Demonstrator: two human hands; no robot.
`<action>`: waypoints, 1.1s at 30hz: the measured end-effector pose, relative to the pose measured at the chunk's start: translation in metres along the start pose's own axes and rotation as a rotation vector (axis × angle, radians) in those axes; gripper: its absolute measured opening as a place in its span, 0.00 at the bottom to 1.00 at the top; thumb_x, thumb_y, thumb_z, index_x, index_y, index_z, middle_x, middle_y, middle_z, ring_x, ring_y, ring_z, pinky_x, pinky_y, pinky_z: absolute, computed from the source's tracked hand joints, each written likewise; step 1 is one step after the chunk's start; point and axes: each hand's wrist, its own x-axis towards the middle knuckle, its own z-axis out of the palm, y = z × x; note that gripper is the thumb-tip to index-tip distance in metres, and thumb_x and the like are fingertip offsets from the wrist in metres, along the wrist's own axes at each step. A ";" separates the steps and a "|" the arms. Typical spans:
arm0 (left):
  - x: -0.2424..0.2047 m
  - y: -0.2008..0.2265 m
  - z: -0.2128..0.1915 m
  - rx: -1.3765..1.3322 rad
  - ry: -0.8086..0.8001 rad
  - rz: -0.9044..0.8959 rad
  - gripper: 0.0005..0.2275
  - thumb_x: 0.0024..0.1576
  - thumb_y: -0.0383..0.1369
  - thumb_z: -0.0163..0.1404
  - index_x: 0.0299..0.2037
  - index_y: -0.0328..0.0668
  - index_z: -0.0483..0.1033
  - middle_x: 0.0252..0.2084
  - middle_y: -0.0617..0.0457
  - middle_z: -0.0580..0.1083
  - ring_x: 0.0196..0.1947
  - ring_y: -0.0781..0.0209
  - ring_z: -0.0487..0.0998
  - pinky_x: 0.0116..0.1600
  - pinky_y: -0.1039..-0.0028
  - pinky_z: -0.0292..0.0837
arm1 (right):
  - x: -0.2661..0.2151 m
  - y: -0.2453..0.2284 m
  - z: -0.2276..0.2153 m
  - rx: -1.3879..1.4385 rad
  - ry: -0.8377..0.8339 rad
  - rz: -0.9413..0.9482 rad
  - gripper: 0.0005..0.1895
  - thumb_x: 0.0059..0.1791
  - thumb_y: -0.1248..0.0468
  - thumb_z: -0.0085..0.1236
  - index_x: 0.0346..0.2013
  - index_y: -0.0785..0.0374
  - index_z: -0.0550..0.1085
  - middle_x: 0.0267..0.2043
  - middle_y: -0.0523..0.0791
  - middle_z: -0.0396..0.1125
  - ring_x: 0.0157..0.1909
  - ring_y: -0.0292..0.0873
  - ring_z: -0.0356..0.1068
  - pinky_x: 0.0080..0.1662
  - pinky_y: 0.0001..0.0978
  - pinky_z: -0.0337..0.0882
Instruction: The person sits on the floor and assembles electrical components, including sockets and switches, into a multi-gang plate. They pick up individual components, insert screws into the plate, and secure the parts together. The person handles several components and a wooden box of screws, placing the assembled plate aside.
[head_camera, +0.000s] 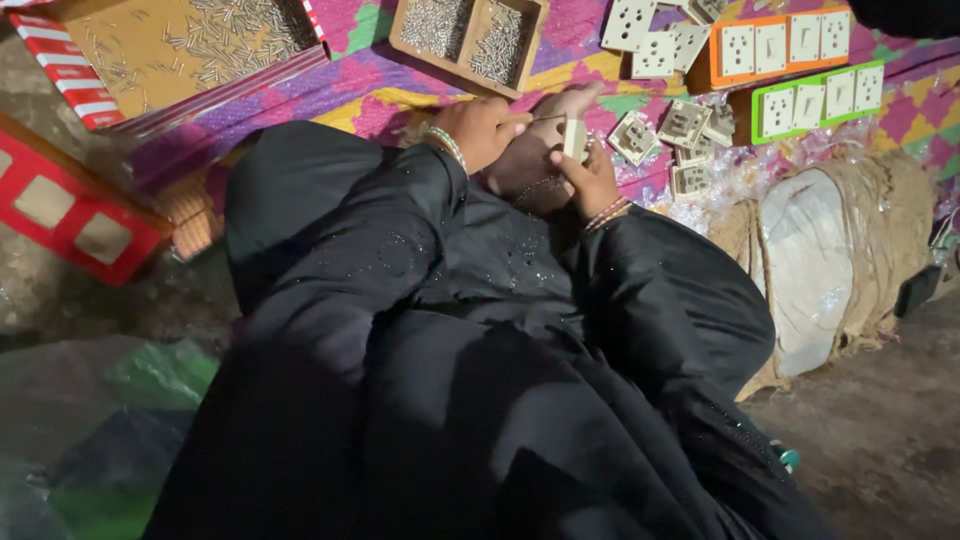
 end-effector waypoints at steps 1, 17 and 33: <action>-0.003 0.000 -0.002 -0.045 -0.042 -0.021 0.15 0.58 0.46 0.55 0.39 0.41 0.82 0.36 0.39 0.79 0.38 0.38 0.80 0.42 0.53 0.73 | -0.004 -0.001 -0.002 0.066 -0.036 0.047 0.28 0.49 0.61 0.64 0.62 0.66 0.68 0.46 0.46 0.72 0.45 0.38 0.70 0.47 0.27 0.70; -0.023 0.018 0.006 -0.090 -0.075 -0.054 0.18 0.59 0.48 0.54 0.36 0.38 0.82 0.33 0.38 0.78 0.35 0.40 0.79 0.40 0.56 0.71 | -0.029 -0.030 -0.001 0.118 -0.102 0.139 0.31 0.46 0.60 0.66 0.60 0.70 0.66 0.42 0.45 0.70 0.42 0.41 0.72 0.47 0.34 0.74; -0.012 0.007 -0.008 0.009 -0.502 -0.044 0.28 0.66 0.54 0.45 0.30 0.35 0.85 0.30 0.41 0.82 0.35 0.44 0.82 0.50 0.60 0.74 | -0.026 -0.032 -0.010 -0.317 0.077 -0.128 0.35 0.46 0.53 0.66 0.59 0.73 0.67 0.51 0.52 0.71 0.49 0.47 0.73 0.50 0.42 0.73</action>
